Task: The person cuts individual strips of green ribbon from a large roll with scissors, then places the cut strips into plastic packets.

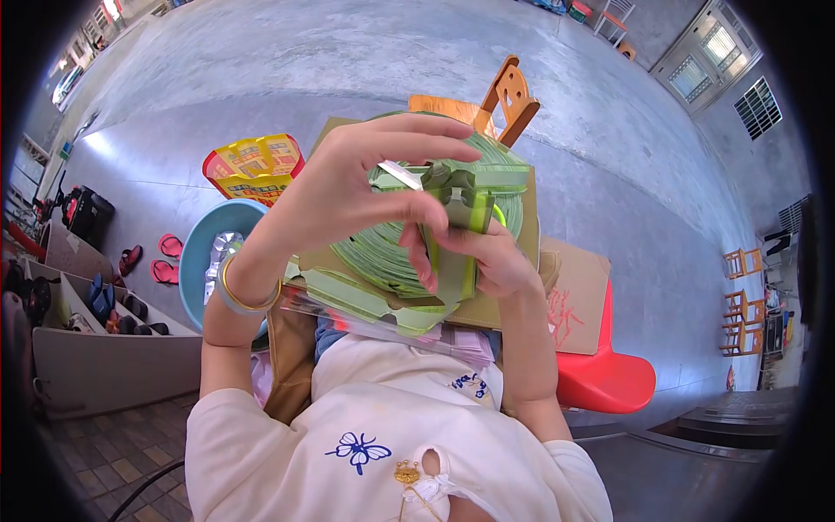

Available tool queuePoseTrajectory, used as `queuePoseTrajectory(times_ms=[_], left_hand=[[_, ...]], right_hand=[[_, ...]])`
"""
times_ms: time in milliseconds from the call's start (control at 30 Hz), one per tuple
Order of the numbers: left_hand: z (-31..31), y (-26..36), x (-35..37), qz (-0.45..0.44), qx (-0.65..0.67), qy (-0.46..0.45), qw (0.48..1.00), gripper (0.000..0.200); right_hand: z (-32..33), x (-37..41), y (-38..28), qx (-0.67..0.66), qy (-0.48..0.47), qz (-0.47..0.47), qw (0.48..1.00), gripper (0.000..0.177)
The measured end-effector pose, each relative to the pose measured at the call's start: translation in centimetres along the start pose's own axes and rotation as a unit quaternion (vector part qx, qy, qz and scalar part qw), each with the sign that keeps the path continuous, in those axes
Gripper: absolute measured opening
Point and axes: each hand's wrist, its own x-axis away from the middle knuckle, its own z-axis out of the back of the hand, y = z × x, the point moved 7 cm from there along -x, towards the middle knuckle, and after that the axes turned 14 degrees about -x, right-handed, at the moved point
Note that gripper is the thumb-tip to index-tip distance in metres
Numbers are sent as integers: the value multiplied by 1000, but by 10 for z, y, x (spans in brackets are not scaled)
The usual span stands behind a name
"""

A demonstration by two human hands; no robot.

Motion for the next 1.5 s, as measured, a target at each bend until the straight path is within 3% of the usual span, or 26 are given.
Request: queuePoseTrajectory(times_ms=[200,300,500,600,800,900,1100,1500], left_hand=[[2,2,4,40,-31,32,998,42],[0,-1,7,44,17,60,997,34],[0,12,14,27,-104,141,984,19],[1,10,19,72,-106,168,977,17],[5,6,24,139,-58,164,975,13],[1,-8,23,200,67,148,966,11],[-4,-18,18,211,185,118,952,10],[-5,-19,14,248,197,78,945,14]], right_hand=[[-6,-1,2,15,-11,11,1000,27],[-4,-1,3,40,5,9,999,26],[-5,-2,-3,65,34,48,996,21],[-5,-2,0,85,22,54,995,20],[-4,-2,2,42,38,96,994,20],[-5,1,4,24,30,96,995,23],[-8,2,8,0,-9,70,997,34],[-7,7,7,20,6,55,998,34]])
